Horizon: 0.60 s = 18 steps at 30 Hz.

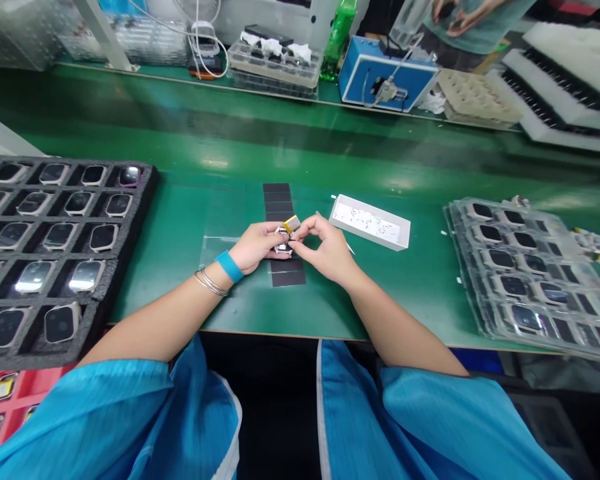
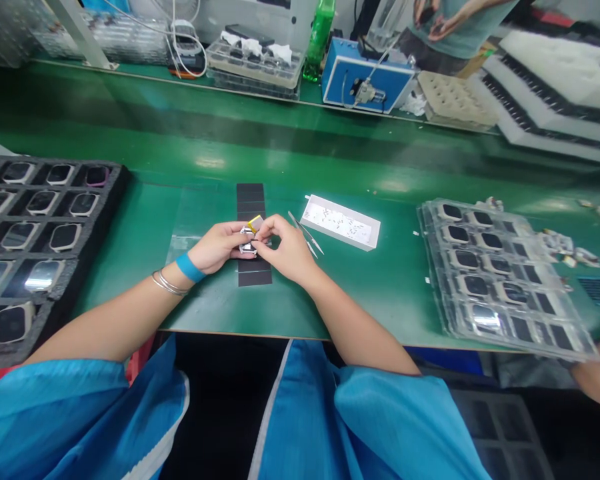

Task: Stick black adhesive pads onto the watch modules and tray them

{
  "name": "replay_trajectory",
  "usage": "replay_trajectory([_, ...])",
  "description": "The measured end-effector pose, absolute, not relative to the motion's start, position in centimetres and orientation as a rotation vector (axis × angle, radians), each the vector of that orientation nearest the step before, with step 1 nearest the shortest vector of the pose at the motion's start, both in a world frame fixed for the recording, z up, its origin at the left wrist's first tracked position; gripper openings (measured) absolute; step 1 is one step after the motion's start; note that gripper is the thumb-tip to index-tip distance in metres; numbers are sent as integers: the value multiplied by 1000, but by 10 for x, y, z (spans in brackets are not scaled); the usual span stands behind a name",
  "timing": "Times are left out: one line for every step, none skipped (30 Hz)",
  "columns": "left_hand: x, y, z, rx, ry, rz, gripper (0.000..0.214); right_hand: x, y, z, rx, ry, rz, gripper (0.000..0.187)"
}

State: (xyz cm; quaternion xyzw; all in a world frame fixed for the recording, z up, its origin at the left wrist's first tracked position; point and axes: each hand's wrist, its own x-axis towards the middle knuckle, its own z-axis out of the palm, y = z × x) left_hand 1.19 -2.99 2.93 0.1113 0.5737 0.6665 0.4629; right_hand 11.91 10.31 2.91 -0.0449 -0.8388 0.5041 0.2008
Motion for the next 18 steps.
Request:
replay_trajectory([12,-30,29,268,1412,1640,18,119,102,29,-119,-2338,1426,18])
replay_trajectory([13,-30,29,261,1413,1641,17,118,102,29,-116,-2334,1437,19])
replay_trajectory([13,-29,29,257,1412,1642,16,118,101,29,-115,-2332,1444,19])
replay_trajectory([13,-29,29,256,1409,1643,16,118,100,29,-116,-2332,1448,19])
replay_trajectory([13,-29,29,260,1403,1644,17,118,100,29,-122,-2333,1450,20])
replay_trajectory([13,-29,29,265,1397,1645,18,117,100,29,-128,-2337,1451,20])
replay_trajectory([13,-29,28,270,1393,1646,19,117,100,29,-133,-2342,1451,20])
replay_trajectory([13,-29,28,273,1389,1645,21,117,100,29,-136,-2349,1448,20])
replay_trajectory([13,-29,28,275,1388,1643,22,117,100,29,-138,-2356,1442,20])
replay_trajectory([13,-29,28,273,1391,1641,23,117,100,29,-138,-2365,1431,20])
replay_trajectory([13,-29,27,271,1394,1638,23,117,100,29,-138,-2378,1411,18])
replay_trajectory([13,-29,27,267,1396,1636,23,118,99,28,-135,-2398,1374,17])
replay_trajectory([13,-29,27,263,1397,1635,23,118,98,28,-128,-2425,1314,15])
replay_trajectory([13,-29,27,259,1395,1638,22,119,97,28,-112,-2455,1231,13])
replay_trajectory([13,-29,27,254,1390,1646,21,119,96,27,-91,-2486,1132,12])
replay_trajectory([12,-30,27,249,1382,1658,21,120,95,27,-73,-2511,1027,10])
replay_trajectory([12,-30,27,246,1372,1672,21,120,94,27,-66,-2523,922,9])
replay_trajectory([11,-31,28,244,1366,1688,23,120,93,26,-73,-2518,831,9])
